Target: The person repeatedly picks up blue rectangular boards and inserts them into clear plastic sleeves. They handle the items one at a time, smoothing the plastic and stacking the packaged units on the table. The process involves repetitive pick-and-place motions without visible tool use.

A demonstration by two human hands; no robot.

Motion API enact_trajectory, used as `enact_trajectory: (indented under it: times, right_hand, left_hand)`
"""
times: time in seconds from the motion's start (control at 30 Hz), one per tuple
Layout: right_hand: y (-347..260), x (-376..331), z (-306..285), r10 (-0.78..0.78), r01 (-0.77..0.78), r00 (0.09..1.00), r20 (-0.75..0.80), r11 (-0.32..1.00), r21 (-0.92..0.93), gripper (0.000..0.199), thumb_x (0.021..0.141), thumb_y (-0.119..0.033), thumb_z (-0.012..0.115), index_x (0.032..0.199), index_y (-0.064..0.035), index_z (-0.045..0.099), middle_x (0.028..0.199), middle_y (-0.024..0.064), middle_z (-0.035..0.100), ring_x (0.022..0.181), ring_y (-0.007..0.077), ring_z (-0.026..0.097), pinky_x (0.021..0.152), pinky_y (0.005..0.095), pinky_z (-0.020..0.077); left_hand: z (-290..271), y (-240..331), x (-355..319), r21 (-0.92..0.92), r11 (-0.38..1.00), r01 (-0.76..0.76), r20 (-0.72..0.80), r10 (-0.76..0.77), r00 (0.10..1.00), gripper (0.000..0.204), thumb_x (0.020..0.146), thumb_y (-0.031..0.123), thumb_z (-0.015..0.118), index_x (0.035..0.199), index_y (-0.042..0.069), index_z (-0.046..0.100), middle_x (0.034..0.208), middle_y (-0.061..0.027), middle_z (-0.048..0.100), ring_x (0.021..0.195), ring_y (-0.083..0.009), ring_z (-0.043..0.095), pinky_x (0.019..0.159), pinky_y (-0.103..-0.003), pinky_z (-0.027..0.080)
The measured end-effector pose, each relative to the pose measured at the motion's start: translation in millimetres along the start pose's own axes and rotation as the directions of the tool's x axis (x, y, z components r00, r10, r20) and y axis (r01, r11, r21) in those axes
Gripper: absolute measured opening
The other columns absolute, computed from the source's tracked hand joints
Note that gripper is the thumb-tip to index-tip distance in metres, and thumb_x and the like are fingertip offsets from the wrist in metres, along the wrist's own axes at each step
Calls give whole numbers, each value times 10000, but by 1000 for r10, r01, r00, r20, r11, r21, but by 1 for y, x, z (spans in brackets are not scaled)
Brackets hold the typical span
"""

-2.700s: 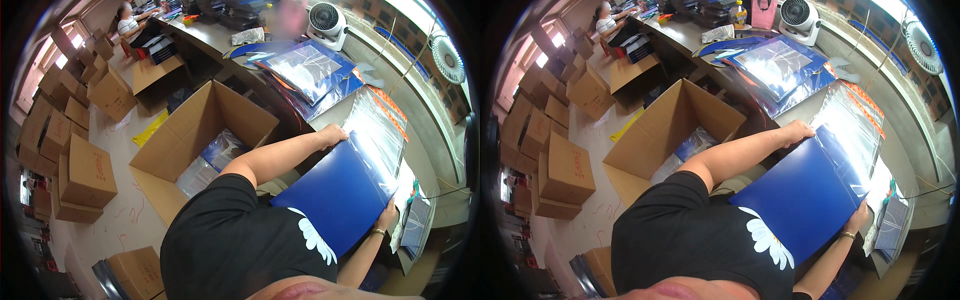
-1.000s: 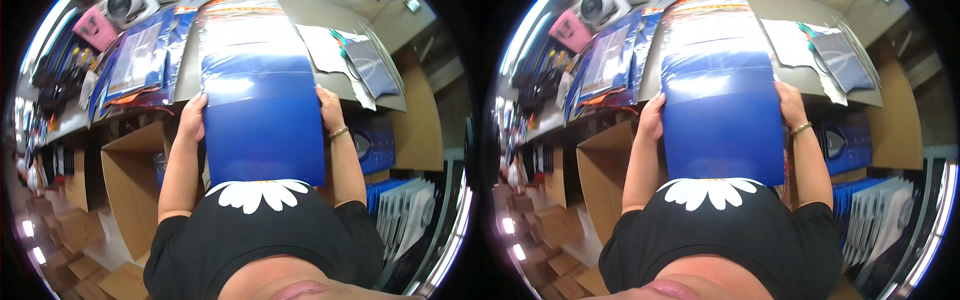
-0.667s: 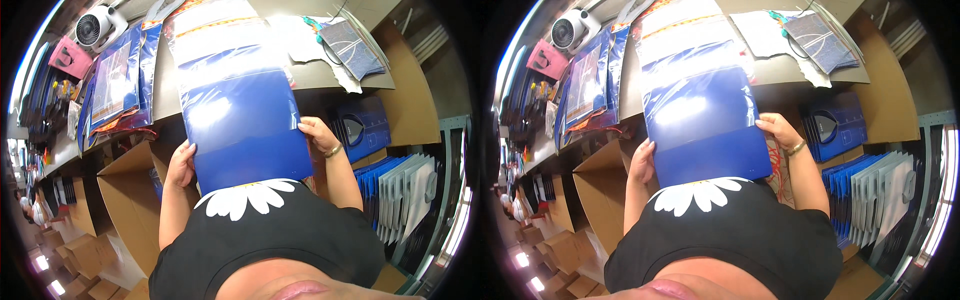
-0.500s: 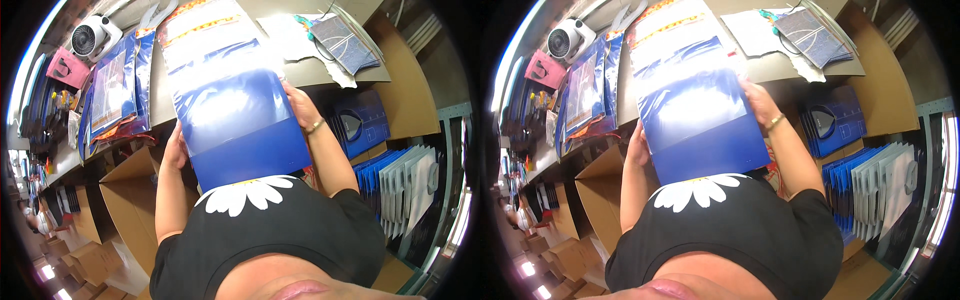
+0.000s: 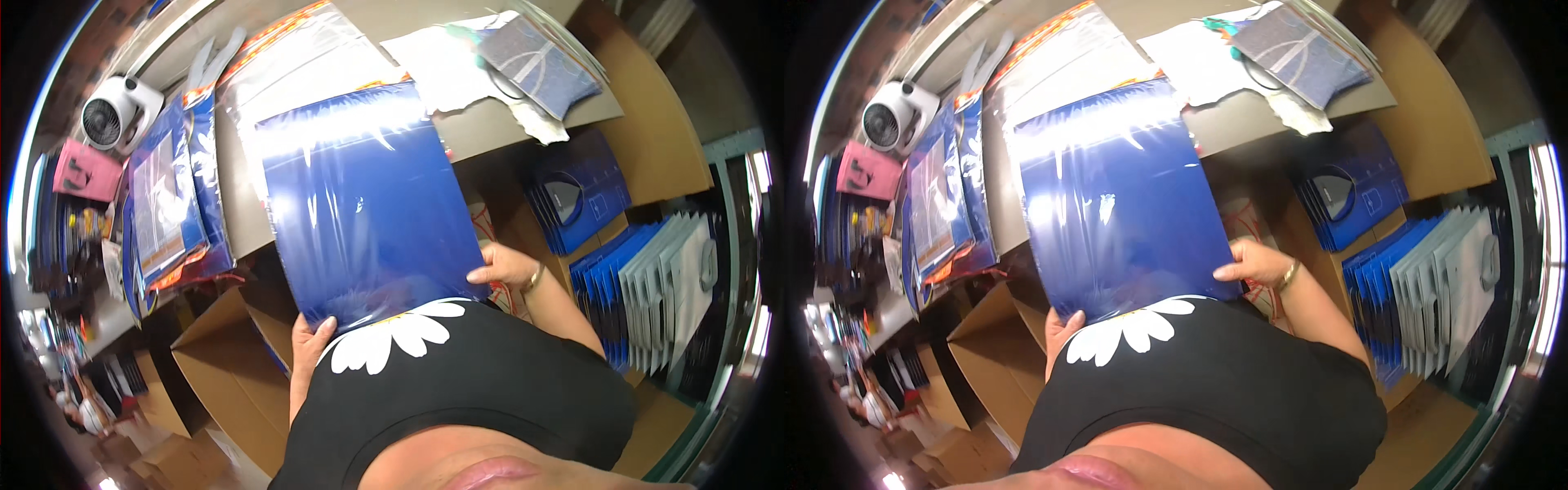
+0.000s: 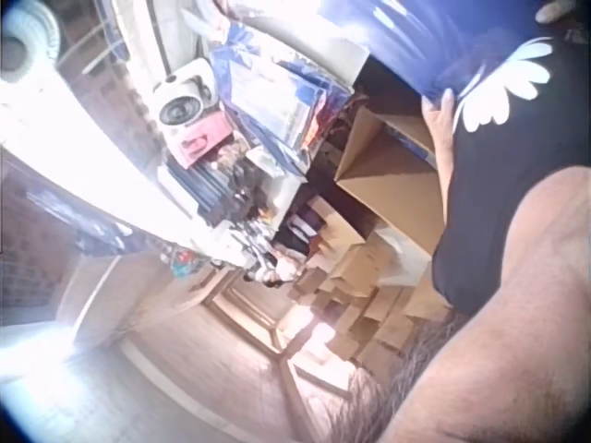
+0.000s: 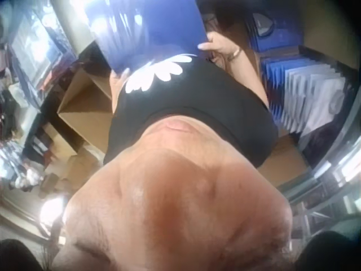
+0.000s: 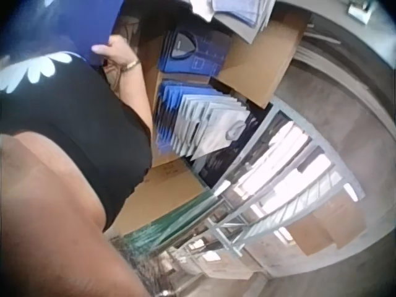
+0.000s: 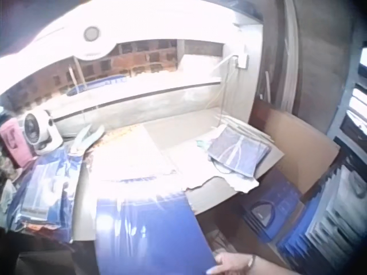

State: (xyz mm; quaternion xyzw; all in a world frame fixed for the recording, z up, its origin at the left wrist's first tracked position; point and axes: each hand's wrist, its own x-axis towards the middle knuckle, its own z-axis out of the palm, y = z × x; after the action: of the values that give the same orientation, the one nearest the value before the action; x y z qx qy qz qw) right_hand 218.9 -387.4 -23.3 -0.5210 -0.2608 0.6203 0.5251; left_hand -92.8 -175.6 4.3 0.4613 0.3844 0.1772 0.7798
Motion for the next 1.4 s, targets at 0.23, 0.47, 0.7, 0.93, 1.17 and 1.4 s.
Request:
enact_trajectory:
  times: [0.23, 0.47, 0.7, 0.93, 1.17, 1.4]
  right_hand:
    - [-110, 36, -83, -715, -236, 359, -599, 552, -800, 168, 791, -239, 642, 828, -77, 664, 839, 129, 659, 765, 329, 608, 718, 389, 489]
    - [-141, 92, -193, -848, -657, 346, -401, 85, -749, 472, 779, -381, 620, 1136, -75, 585, 1255, 169, 512, 1197, 316, 449, 988, 431, 371]
    - [-135, 89, -183, -879, -561, 372, -298, 43, -827, 110, 814, -149, 525, 836, -73, 602, 868, 99, 622, 877, 269, 597, 773, 388, 468]
    - [-92, 61, -73, -883, -5, 386, 268, -293, -956, 71, 790, -131, 589, 831, -73, 590, 911, 83, 610, 923, 258, 572, 857, 384, 437]
    - [11, 61, -50, -586, 318, 234, -776, 800, -508, 583, 841, -438, 618, 1220, -16, 485, 1215, 150, 512, 1079, 275, 514, 878, 376, 424]
    - [-8, 101, -54, -256, 441, 661, -706, 893, 89, 298, 912, -205, 524, 1054, 48, 595, 951, 110, 638, 865, 201, 611, 704, 356, 498]
  left_hand:
    - [-14, 57, 57, 10, 969, -247, 413, 221, 884, 254, 863, 93, 585, 1100, 16, 540, 895, -117, 637, 776, -225, 632, 597, -324, 538]
    - [49, 86, 136, 16, 957, -289, -102, 290, 952, 367, 881, 95, 594, 1216, 50, 451, 1047, -85, 580, 901, -203, 607, 716, -397, 568]
    - [58, 70, 145, 868, 83, -489, 264, 757, 597, 756, 780, 92, 669, 1430, 87, 283, 1407, -202, 349, 1282, -337, 360, 1037, -415, 326]
    - [91, 79, 161, 734, -165, -659, 663, 386, 642, 626, 739, 184, 723, 1319, 125, 493, 1388, -161, 403, 1309, -333, 340, 1066, -433, 279]
    - [84, 60, 183, 748, -138, -649, 617, 502, 606, 263, 801, 185, 669, 1061, 148, 694, 1297, -127, 513, 1248, -327, 424, 1012, -423, 341]
    - [96, 63, 179, 752, -262, -604, 604, 641, 474, 143, 823, 138, 642, 940, 90, 708, 924, -118, 595, 851, -293, 554, 769, -378, 441]
